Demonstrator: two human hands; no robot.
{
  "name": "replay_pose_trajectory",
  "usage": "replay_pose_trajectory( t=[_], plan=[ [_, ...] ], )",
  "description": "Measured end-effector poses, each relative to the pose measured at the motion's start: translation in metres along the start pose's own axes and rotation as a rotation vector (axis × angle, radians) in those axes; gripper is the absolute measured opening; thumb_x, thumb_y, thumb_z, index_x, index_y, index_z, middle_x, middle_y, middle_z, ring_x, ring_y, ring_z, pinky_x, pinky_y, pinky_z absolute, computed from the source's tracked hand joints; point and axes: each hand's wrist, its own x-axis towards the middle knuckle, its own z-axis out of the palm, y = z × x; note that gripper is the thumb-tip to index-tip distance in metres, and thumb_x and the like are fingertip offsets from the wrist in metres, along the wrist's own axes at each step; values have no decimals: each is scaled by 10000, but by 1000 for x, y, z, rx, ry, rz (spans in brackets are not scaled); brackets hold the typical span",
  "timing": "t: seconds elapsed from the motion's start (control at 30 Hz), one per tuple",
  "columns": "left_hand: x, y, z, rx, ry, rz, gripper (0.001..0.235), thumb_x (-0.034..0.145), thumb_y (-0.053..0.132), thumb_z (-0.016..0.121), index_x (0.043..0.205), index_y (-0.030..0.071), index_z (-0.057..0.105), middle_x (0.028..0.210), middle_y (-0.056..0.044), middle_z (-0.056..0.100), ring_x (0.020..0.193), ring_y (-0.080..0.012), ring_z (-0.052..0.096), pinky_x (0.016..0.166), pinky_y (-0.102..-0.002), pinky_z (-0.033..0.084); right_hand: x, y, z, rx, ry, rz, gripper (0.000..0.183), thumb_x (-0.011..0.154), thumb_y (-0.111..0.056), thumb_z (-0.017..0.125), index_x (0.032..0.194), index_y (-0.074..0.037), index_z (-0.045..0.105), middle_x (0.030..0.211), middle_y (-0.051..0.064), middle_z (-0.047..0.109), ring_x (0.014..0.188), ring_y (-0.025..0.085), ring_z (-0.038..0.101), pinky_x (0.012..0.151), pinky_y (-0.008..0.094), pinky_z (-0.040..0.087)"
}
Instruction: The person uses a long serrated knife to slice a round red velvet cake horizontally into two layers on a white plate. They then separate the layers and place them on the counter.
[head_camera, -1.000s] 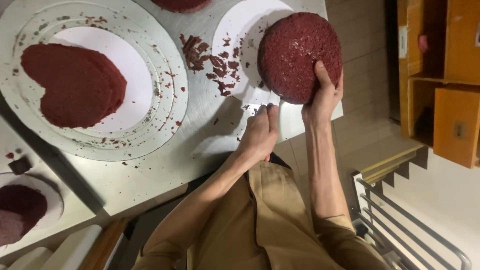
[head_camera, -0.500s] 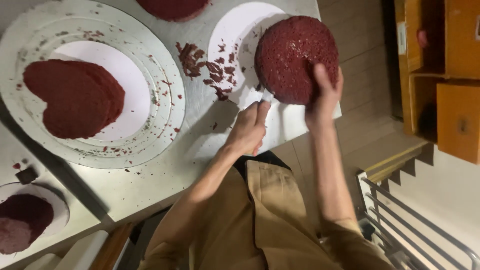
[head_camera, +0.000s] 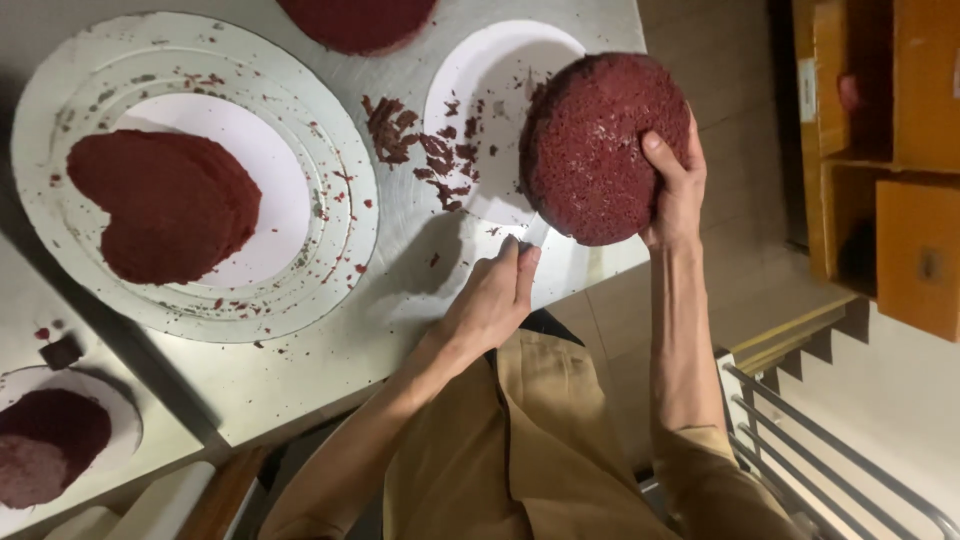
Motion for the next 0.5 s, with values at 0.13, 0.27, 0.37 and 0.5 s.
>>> replay_pose_trajectory(
  t=[0.13,0.27,0.37,0.5],
  plan=[
    [-18,25,-11,49,-5,12,447,1098,322,301,1091,-75,506,745,-314,665,580,-371,684,435,-468,506,8,-6,-11,-5,-21,-1,660,830,-178,881,1427,-242,607,1268,131,688,1095,282,737,928,422,655],
    [-26,28,-16,108,23,43,240,1109,251,402,985,57,467,591,-14,504,425,-166,460,394,-392,311,18,-24,-10,-159,-381,-30,631,826,-306,815,1403,-222,573,1385,36,548,1279,255,538,1132,495,522],
    [-31,32,-12,99,-54,22,245,1122,234,347,1084,24,468,586,-12,522,385,-136,459,326,-328,327,27,-30,-20,-199,-398,-25,733,816,-307,808,1471,-154,517,1373,45,560,1271,238,566,1139,425,532],
    [-63,84,-20,207,-91,-77,524,1108,289,301,1380,-144,415,939,-391,696,824,-477,751,640,-562,635,46,3,-39,-48,-250,18,716,718,-195,793,1412,-187,615,1292,108,679,1162,259,701,974,394,594]
  ],
)
